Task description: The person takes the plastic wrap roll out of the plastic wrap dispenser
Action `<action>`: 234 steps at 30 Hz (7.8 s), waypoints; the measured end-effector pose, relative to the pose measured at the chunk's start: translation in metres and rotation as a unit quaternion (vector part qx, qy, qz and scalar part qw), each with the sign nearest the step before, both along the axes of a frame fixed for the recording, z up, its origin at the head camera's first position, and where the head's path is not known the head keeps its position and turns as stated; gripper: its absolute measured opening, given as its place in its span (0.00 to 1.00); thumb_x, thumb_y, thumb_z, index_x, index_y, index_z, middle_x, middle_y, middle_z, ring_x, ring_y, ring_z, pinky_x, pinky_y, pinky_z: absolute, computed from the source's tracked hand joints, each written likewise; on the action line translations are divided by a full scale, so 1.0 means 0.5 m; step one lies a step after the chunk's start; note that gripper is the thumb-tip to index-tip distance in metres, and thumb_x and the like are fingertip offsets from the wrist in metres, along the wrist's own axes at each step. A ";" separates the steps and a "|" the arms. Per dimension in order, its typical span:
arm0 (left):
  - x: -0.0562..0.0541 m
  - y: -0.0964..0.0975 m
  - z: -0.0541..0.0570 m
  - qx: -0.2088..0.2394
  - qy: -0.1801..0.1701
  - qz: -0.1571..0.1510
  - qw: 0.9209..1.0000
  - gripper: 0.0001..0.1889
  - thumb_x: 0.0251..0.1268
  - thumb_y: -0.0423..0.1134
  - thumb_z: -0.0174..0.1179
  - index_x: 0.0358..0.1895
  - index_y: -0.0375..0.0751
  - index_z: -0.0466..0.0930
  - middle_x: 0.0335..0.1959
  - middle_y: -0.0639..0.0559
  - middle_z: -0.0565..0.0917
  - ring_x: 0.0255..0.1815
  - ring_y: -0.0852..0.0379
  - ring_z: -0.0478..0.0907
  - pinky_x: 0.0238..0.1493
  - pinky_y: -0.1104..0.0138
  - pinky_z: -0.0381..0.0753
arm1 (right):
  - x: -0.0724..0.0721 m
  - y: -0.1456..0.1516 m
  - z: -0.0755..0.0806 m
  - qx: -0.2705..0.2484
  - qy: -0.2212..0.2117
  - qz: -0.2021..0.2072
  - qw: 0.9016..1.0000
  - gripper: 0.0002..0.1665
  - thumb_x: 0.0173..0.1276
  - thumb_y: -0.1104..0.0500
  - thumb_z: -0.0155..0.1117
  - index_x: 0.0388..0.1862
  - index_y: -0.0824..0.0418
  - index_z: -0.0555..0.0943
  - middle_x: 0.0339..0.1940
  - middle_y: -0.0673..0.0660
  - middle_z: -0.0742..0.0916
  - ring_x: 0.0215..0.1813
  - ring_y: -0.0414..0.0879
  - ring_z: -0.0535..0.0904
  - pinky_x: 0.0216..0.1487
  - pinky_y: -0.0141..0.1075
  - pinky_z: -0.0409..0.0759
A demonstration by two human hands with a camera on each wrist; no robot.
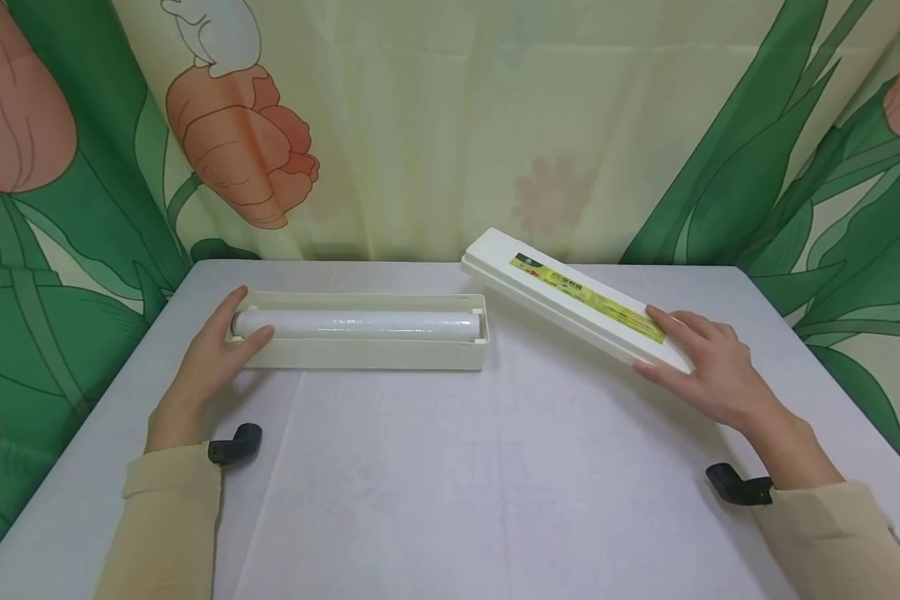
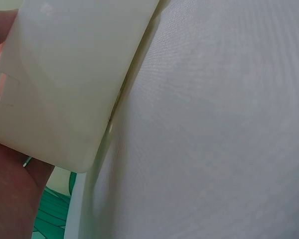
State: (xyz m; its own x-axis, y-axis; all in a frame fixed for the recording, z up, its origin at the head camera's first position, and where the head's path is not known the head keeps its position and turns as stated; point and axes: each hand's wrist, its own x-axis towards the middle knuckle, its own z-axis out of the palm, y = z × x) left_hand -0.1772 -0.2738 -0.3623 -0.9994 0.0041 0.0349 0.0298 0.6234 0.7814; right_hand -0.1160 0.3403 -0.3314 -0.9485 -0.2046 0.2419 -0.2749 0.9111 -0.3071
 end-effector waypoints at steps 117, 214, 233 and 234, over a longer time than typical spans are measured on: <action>-0.004 -0.010 -0.002 -0.010 0.030 -0.015 0.999 0.45 0.74 0.52 0.58 0.83 0.41 0.42 0.80 0.30 0.48 0.79 0.29 0.44 0.70 0.31 0.45 | 0.015 0.020 -0.014 0.113 -0.101 -0.079 0.985 0.55 0.70 0.29 0.57 0.84 0.51 0.47 0.72 0.78 0.59 0.64 0.85 0.56 0.51 0.80 0.60; -0.002 -0.003 0.002 -0.007 0.016 -0.009 1.000 0.46 0.74 0.54 0.58 0.83 0.45 0.41 0.81 0.35 0.47 0.79 0.32 0.44 0.71 0.32 0.46 | -0.167 -0.406 0.027 -0.017 0.015 0.194 0.981 0.39 0.72 0.45 0.65 0.78 0.50 0.67 0.69 0.60 0.78 0.68 0.65 0.69 0.62 0.62 0.67; -0.003 -0.006 -0.002 -0.008 0.022 -0.011 1.000 0.46 0.73 0.54 0.58 0.83 0.44 0.42 0.81 0.36 0.47 0.80 0.33 0.43 0.71 0.33 0.45 | -0.177 -0.427 0.018 0.021 -0.010 0.205 0.979 0.33 0.72 0.48 0.66 0.75 0.47 0.73 0.62 0.54 0.82 0.68 0.60 0.69 0.61 0.60 0.65; -0.003 -0.006 -0.001 -0.008 0.021 -0.011 1.000 0.46 0.73 0.54 0.58 0.83 0.44 0.42 0.81 0.36 0.47 0.80 0.33 0.43 0.71 0.33 0.46 | -0.178 -0.428 0.018 0.024 -0.010 0.206 0.978 0.32 0.72 0.48 0.67 0.74 0.47 0.74 0.61 0.53 0.83 0.67 0.59 0.69 0.61 0.60 0.65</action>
State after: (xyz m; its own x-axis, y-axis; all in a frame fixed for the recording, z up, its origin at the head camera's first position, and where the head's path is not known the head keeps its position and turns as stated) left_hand -0.1785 -0.2770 -0.3629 -0.9967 0.0268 0.0769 0.0764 0.6344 0.7692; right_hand -0.2048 0.1262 -0.3223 -0.7870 -0.5816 0.2059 -0.6170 0.7370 -0.2761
